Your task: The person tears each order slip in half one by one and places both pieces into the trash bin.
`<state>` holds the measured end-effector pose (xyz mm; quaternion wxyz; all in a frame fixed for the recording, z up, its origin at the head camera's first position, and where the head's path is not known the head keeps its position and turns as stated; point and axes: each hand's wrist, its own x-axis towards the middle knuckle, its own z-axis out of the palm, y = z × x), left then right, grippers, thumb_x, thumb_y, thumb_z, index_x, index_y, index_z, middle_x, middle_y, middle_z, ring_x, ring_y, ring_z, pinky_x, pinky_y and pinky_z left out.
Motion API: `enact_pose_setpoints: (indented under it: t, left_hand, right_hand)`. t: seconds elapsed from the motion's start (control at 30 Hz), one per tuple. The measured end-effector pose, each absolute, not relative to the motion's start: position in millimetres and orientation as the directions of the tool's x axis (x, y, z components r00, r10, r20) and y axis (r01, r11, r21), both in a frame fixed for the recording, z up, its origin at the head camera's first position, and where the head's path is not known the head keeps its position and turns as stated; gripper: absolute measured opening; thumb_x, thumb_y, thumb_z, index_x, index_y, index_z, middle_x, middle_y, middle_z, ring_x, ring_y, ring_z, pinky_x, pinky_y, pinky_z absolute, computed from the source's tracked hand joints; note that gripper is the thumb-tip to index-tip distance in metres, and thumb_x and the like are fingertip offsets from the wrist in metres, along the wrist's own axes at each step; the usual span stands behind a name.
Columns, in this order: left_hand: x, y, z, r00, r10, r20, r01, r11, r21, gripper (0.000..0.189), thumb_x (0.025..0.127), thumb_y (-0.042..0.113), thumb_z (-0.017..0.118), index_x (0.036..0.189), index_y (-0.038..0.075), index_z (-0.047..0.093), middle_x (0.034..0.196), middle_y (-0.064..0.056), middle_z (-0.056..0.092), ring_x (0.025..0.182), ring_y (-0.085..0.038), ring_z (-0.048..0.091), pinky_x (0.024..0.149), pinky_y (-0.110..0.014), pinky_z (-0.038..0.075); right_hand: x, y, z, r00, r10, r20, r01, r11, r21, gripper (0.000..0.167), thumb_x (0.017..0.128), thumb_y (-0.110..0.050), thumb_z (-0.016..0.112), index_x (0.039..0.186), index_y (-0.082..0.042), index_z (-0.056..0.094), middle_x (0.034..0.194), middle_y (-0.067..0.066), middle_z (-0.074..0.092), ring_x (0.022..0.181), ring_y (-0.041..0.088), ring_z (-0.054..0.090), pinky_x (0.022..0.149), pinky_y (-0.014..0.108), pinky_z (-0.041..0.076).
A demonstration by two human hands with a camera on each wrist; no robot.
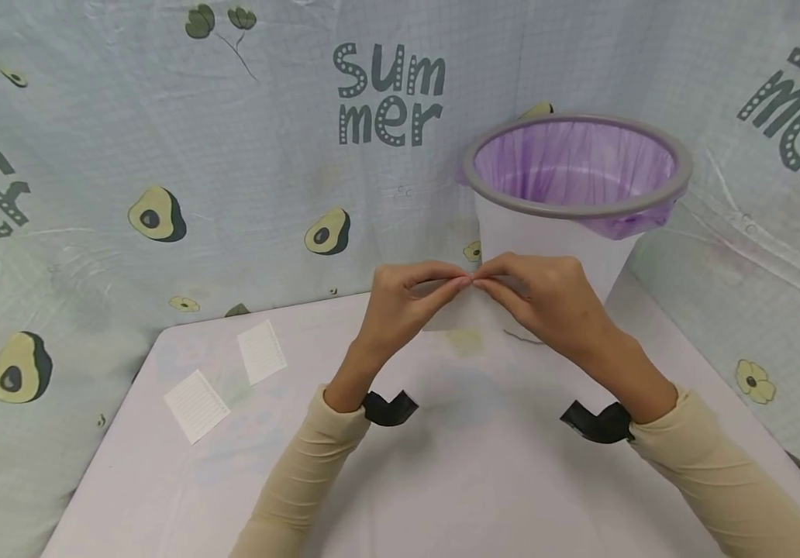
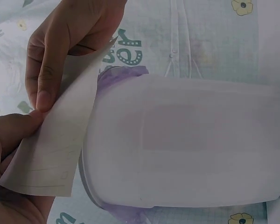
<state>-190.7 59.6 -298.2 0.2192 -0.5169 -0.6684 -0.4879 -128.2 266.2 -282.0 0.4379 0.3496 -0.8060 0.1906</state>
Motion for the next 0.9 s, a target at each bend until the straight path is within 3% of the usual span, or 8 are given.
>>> enact_pose_setpoints:
  t: [0.17,0.4,0.57,0.77,0.9]
  left_hand:
    - [-197,67,-288,-0.350,0.507,0.788,0.902,-0.046,0.430,0.008,0.092,0.006,0.075,0.096,0.000,0.080,0.090,-0.007,0.078,0.083,-0.009,0.073,0.078,-0.020,0.056]
    - [-200,70,-269,-0.401,0.542,0.738,0.824,-0.138,0.549,0.007,0.091,0.003,0.076,0.094,-0.002,0.080,0.089,-0.011,0.078,0.086,-0.015,0.074,0.083,-0.022,0.058]
    - [-203,75,-259,-0.417,0.541,0.730,0.810,-0.142,0.568,0.007,0.090,0.003,0.077,0.094,-0.002,0.080,0.089,-0.011,0.078,0.086,-0.015,0.074,0.084,-0.023,0.058]
    - [-207,81,-252,-0.506,0.550,0.665,0.711,-0.172,0.682,0.007,0.090,0.002,0.077,0.093,-0.004,0.079,0.090,-0.013,0.077,0.084,-0.014,0.073,0.078,-0.027,0.058]
    - [-211,84,-247,-0.550,0.559,0.620,0.662,-0.160,0.732,0.010,0.090,0.004,0.077,0.095,-0.004,0.078,0.091,-0.013,0.077,0.081,-0.009,0.073,0.069,-0.028,0.058]
  right_hand:
    - [-126,270,-272,-0.375,-0.382,0.845,-0.727,0.686,-0.012,0.049,0.104,-0.045,0.055,0.091,-0.003,0.077,0.077,0.003,0.076,0.056,0.014,0.066,0.054,0.021,0.047]
    - [-125,272,-260,-0.381,-0.342,0.859,-0.723,0.689,-0.046,0.048,0.103,-0.045,0.058,0.090,-0.003,0.077,0.078,0.005,0.076,0.060,0.013,0.065,0.060,0.014,0.043]
    - [-127,273,-256,-0.373,-0.278,0.885,-0.703,0.707,-0.074,0.049,0.102,-0.047,0.060,0.091,-0.003,0.078,0.079,0.007,0.076,0.059,0.011,0.061,0.062,0.011,0.039]
    - [-128,274,-251,-0.362,-0.260,0.895,-0.688,0.723,-0.069,0.052,0.103,-0.047,0.058,0.093,0.001,0.077,0.081,0.011,0.076,0.060,0.023,0.066,0.069,0.008,0.038]
    - [-129,277,-246,-0.371,-0.256,0.893,-0.676,0.734,-0.071,0.054,0.102,-0.049,0.058,0.093,0.000,0.077,0.079,0.011,0.076,0.052,0.015,0.058,0.063,0.008,0.036]
